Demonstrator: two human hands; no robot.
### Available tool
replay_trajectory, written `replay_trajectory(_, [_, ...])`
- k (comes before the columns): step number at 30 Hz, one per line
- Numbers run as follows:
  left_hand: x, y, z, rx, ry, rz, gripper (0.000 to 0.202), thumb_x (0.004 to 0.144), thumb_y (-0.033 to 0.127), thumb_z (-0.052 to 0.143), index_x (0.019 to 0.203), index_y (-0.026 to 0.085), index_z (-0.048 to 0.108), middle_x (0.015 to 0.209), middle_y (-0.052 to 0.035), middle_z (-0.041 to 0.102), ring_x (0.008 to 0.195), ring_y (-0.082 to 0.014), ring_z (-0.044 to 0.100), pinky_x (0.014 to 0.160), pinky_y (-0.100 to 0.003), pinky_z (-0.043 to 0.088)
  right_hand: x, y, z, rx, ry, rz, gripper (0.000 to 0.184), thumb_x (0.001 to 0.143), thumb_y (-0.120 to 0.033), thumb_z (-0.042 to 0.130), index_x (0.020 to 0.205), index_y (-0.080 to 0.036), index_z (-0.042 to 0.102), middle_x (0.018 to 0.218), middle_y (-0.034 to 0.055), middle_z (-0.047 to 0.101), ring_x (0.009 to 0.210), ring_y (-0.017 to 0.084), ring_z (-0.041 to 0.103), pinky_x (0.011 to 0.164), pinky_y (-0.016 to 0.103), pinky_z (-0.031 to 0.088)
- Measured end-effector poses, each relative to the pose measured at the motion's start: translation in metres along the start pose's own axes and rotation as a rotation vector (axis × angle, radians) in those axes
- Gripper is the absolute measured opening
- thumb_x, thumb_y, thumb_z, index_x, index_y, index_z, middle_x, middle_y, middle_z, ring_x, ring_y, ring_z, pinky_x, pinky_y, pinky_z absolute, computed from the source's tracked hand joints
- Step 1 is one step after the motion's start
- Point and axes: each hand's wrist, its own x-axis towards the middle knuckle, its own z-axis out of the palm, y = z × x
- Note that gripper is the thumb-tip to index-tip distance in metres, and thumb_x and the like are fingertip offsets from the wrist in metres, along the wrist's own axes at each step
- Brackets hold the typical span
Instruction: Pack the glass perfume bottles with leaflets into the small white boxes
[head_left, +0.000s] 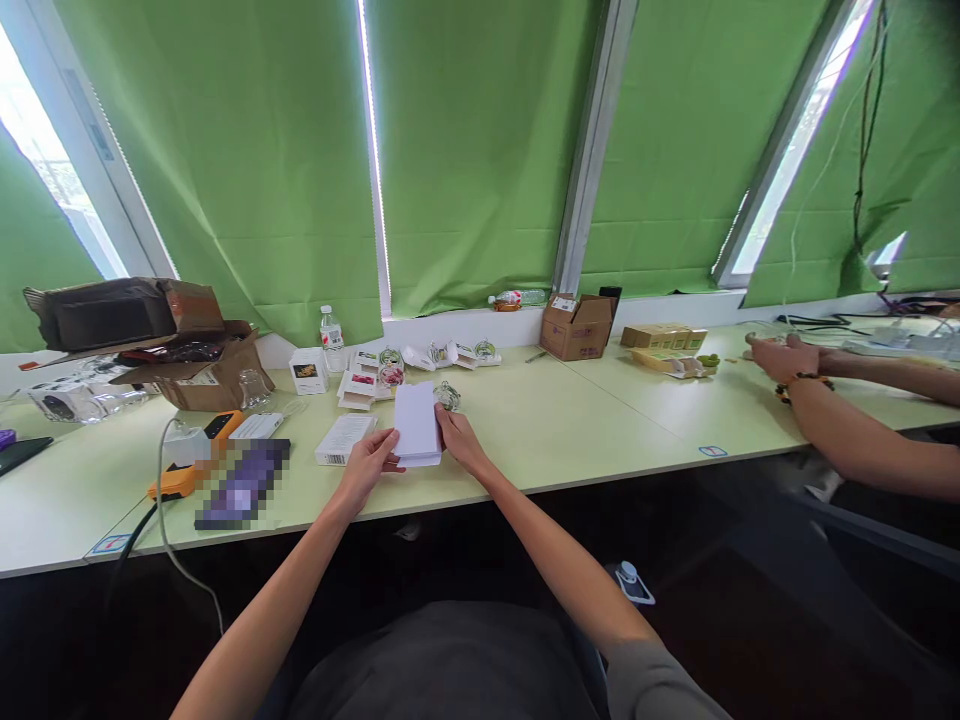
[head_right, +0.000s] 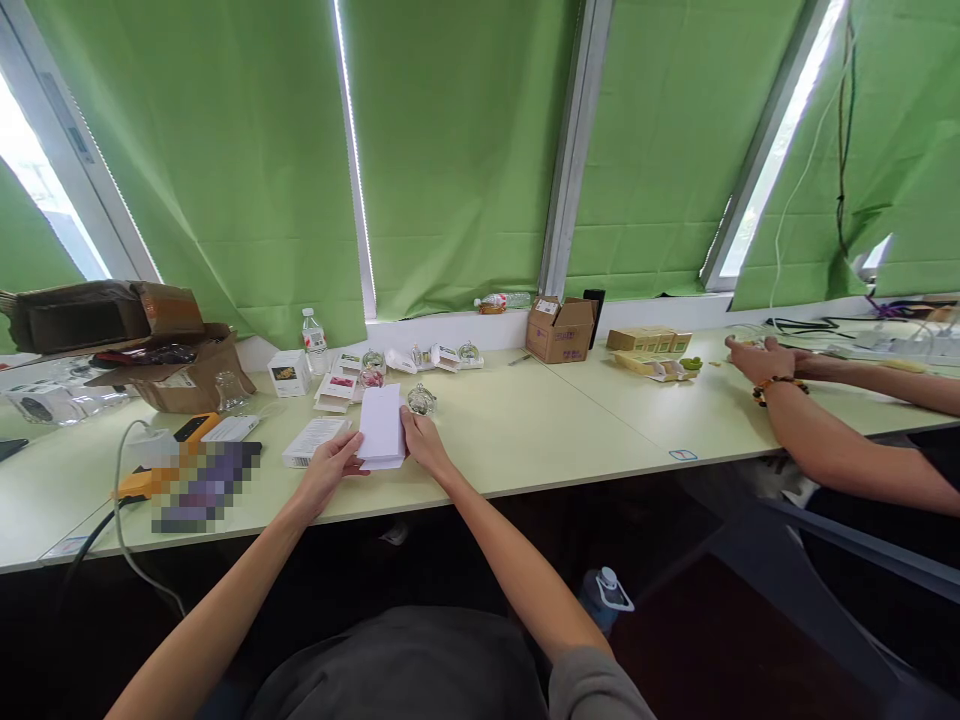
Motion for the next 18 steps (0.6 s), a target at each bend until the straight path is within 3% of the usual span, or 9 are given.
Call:
replay_trajectory(11, [0.0018,-0.0019,-0.0021,-0.019,0.015,0.017,0.040,0.080,0.038,0.070,0.112,0.014,0.068,0.091,-0.0069,0.068,0.065,-0.0110,0.060,0.061,-0.027,0.060,0.0007,0.0020,-0.0008,-0.007,-0.007,0.022,0.058,0.085,-0.073,0.036,0.063,-0.020,0.046,0.057,0.0025,0.050,0.050,0.017,0.053,0.046,0.030,0.047])
replay_trajectory(18, [0.0070,-0.0064,-0.0064,-0.039,0.043,0.034,0.046,0.077,0.043,0.072,0.111,0.013,0.067,0.090,-0.0076,0.068,0.066,-0.0119,0.061,0.060,-0.028,0.059,0.0014,0.0023,-0.0003,0.018,-0.028,0.053,0.052,0.089,-0.065,0.036,0.090,-0.017,0.054,0.068,0.0018,0.058,0.050,0.014,0.060,0.044,0.025,0.050])
